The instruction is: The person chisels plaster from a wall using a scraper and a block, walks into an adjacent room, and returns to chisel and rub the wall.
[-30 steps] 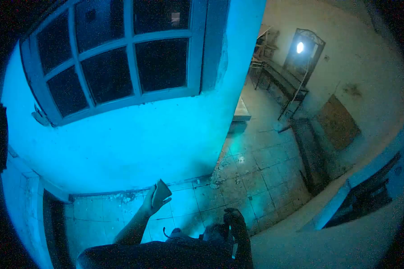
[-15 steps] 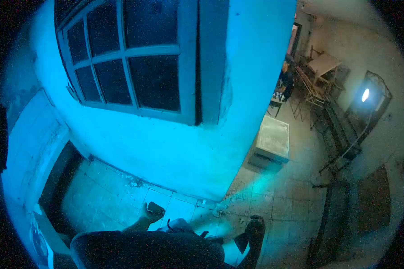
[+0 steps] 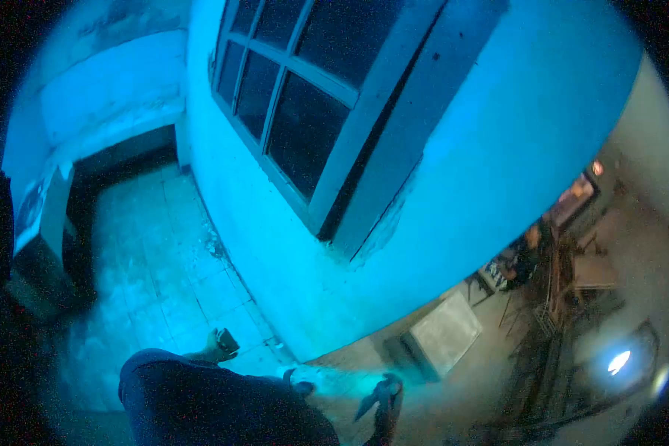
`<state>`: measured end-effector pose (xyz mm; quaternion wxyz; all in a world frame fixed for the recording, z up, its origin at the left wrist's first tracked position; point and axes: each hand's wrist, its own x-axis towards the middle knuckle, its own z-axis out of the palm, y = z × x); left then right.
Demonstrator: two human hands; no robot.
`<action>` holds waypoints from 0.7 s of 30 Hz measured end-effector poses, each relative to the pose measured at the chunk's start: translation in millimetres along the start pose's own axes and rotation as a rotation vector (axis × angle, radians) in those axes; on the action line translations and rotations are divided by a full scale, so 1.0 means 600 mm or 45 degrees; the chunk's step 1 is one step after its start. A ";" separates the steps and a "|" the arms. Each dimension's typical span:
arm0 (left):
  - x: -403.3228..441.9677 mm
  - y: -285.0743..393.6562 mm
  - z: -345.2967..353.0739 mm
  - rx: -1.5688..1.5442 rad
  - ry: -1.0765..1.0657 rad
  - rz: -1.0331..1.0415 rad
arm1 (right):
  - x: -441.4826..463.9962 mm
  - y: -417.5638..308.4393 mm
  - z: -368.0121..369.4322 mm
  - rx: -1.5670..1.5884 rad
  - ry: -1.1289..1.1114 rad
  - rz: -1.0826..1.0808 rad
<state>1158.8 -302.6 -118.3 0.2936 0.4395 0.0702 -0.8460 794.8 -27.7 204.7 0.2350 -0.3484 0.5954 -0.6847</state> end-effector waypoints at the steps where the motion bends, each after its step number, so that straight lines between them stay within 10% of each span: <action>1: 0.024 -0.026 0.002 -0.001 -0.027 -0.011 | 0.034 -0.001 -0.027 -0.021 -0.046 -0.021; 7: 0.107 -0.179 0.065 -0.097 -0.117 -0.021 | 0.116 -0.036 -0.188 -0.391 -0.207 -0.017; 19: 0.030 -0.403 0.197 -0.326 -0.025 0.450 | 0.409 0.022 -0.370 0.282 -0.061 0.115; 20: 0.056 -0.426 0.151 -0.412 -0.236 0.496 | 0.451 0.035 -0.404 0.243 -0.467 -0.056; 21: -0.052 -0.468 0.273 -0.587 0.250 0.506 | 0.485 0.054 -0.436 0.235 -0.573 -0.130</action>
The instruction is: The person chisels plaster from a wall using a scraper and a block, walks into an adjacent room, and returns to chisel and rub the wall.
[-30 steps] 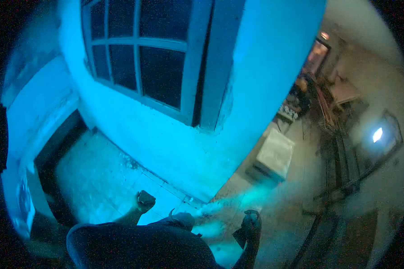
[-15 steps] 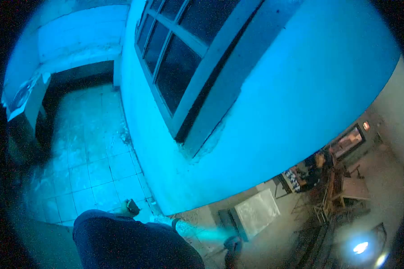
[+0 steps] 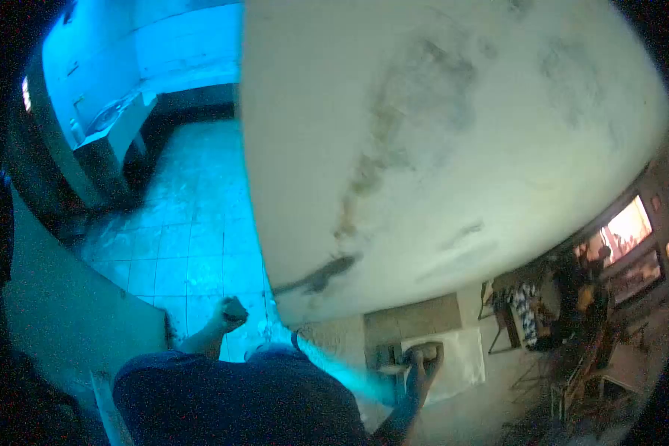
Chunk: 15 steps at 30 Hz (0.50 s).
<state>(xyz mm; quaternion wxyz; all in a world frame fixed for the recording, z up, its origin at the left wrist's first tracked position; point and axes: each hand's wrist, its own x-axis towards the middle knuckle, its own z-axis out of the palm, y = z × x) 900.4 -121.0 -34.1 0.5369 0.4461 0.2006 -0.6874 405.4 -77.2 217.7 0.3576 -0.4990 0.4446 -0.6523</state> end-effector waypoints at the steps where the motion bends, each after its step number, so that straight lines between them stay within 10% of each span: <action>1: 0.048 -0.020 -0.093 -0.122 -0.662 0.020 | 0.000 -0.006 -0.024 -0.053 0.115 0.086; 6: -0.076 -0.195 -0.162 -0.308 -0.089 0.247 | 0.049 -0.045 -0.147 0.123 0.065 -0.033; 15: -0.203 -0.356 -0.074 -0.491 -0.293 0.473 | 0.174 -0.012 -0.151 0.539 -0.102 0.165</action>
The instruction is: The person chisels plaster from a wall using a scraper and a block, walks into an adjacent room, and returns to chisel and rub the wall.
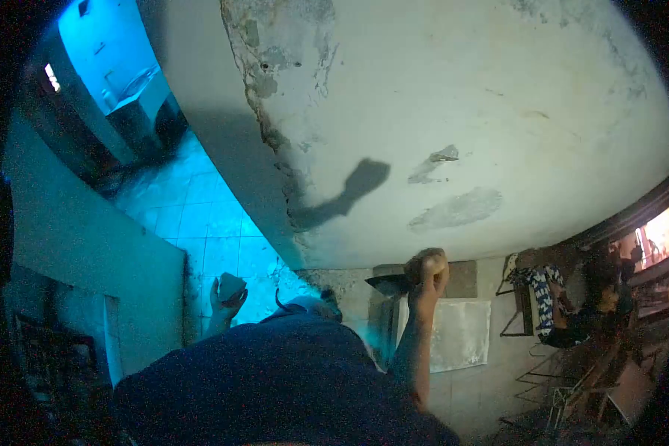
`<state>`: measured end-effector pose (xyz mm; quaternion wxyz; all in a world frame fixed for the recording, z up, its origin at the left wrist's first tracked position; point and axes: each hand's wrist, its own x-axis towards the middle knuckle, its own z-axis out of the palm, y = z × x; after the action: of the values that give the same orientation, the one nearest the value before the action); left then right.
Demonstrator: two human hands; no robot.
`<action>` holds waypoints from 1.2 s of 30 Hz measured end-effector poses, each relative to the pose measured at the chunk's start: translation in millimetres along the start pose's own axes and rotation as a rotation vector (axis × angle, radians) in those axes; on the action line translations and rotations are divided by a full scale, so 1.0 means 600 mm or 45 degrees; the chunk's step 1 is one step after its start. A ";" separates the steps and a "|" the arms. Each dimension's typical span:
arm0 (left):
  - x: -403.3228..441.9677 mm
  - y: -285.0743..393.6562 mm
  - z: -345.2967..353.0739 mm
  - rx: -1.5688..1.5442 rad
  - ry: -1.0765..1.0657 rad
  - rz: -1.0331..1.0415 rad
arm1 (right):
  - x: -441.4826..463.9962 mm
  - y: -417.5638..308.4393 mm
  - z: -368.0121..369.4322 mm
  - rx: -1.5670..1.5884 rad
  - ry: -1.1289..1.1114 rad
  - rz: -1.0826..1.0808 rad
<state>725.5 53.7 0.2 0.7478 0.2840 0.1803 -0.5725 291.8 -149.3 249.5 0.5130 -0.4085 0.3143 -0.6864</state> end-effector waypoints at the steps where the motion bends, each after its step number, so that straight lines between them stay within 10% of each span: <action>1: 0.000 -0.010 0.009 -0.039 -0.055 0.023 | 0.010 0.018 0.000 -0.131 -0.117 0.040; 8: 0.063 -0.086 0.039 -0.165 -0.085 0.203 | 0.088 0.096 0.077 -1.328 -1.614 0.324; 18: 0.055 -0.234 -0.046 -0.393 0.173 0.108 | 0.169 0.177 0.043 -1.148 -1.424 0.480; 25: -0.012 -0.261 0.012 -0.476 0.278 0.354 | 0.198 0.222 0.096 -1.021 -1.951 0.595; 26: -0.006 -0.269 -0.043 -0.575 -0.056 0.340 | 0.208 0.233 0.102 -0.977 -2.064 0.588; 28: -0.028 -0.287 0.013 -0.657 0.376 0.485 | 0.223 0.255 0.103 -0.992 -2.033 0.626; 36: -0.026 -0.492 0.070 -0.951 0.444 0.821 | 0.317 0.335 0.022 -0.628 -2.326 0.343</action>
<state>435.6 -15.3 -22.4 0.8952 0.1301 0.3975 -0.1540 367.0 -387.7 130.0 0.5344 -0.8434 -0.0274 0.0481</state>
